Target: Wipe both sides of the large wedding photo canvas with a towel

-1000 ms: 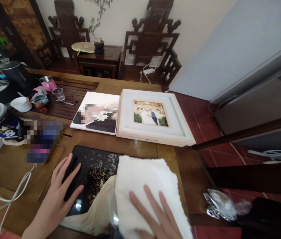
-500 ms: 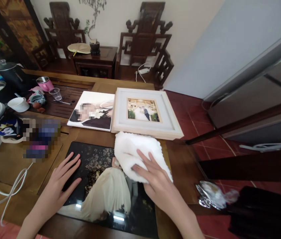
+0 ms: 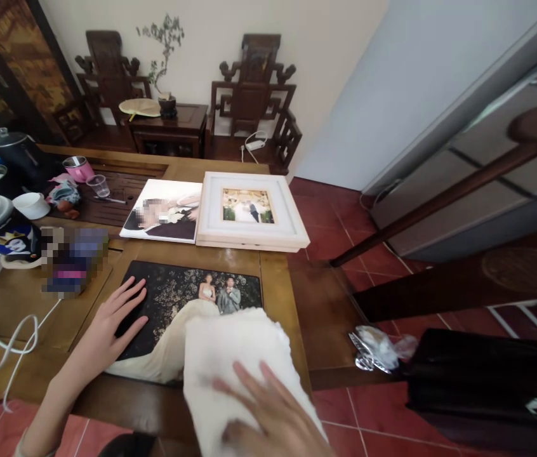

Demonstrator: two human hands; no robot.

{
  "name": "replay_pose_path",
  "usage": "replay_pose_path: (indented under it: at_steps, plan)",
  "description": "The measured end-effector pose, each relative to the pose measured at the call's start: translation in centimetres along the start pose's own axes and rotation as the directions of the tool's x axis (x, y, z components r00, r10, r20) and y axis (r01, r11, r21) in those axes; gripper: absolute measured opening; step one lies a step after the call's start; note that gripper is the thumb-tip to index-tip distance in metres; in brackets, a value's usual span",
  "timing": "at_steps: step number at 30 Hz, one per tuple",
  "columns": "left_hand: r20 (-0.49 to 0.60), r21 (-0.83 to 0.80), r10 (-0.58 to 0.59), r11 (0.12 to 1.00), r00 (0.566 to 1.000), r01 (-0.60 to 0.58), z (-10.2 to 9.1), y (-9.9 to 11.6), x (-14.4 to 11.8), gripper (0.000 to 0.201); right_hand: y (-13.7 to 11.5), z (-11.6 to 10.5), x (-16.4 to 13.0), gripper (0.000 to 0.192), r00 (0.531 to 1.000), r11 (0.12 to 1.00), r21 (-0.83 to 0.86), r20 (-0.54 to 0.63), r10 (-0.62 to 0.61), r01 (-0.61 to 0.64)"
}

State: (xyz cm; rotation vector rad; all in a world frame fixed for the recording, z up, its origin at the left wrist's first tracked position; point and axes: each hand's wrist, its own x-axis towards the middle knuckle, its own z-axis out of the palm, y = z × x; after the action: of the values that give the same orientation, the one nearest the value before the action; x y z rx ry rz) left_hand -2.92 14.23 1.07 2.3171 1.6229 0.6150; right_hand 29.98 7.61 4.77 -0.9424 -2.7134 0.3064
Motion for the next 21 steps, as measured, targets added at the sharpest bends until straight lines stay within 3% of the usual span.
replay_pose_path:
  at_steps: [3, 7, 10, 13, 17, 21]
  plan:
    - [-0.012, 0.000, 0.033, 0.999, 0.999, -0.033, 0.0, -0.3, 0.4, 0.041, 2.8, 0.1, 2.8, 0.059, 0.995, 0.995, 0.015, -0.035, 0.094, -0.094]
    - [-0.053, -0.020, 0.034, 0.999, 0.998, -0.035, 0.2, -0.4, 0.6, 0.040, 7.0, 1.2, 7.3, 0.070, 0.984, 0.985, -0.013, -0.059, 0.170, -0.171]
    - [-0.077, -0.045, -0.021, 0.999, 0.997, 0.018, 0.5, -0.3, 0.6, 0.040, 7.8, 2.0, 8.6, 0.073, 0.979, 0.980, -0.059, -0.075, 0.187, -0.191]
    - [-0.073, -0.067, -0.077, 0.995, 0.994, 0.073, 0.6, -0.3, 0.5, 0.045, 5.6, 3.0, 6.8, 0.067, 0.985, 0.987, -0.088, -0.116, 0.124, -0.135]
    - [-0.065, -0.076, -0.095, 0.993, 0.993, 0.090, 0.6, -0.6, 0.5, 0.054, 0.3, 4.2, 1.8, 0.050, 0.974, 0.993, -0.082, -0.215, 0.066, -0.086]
    - [-0.061, -0.059, -0.058, 0.997, 0.996, 0.054, 0.7, -1.1, 0.6, 0.053, -2.5, 3.8, -0.8, 0.040, 0.987, 0.998, -0.032, -0.156, 0.044, -0.049]
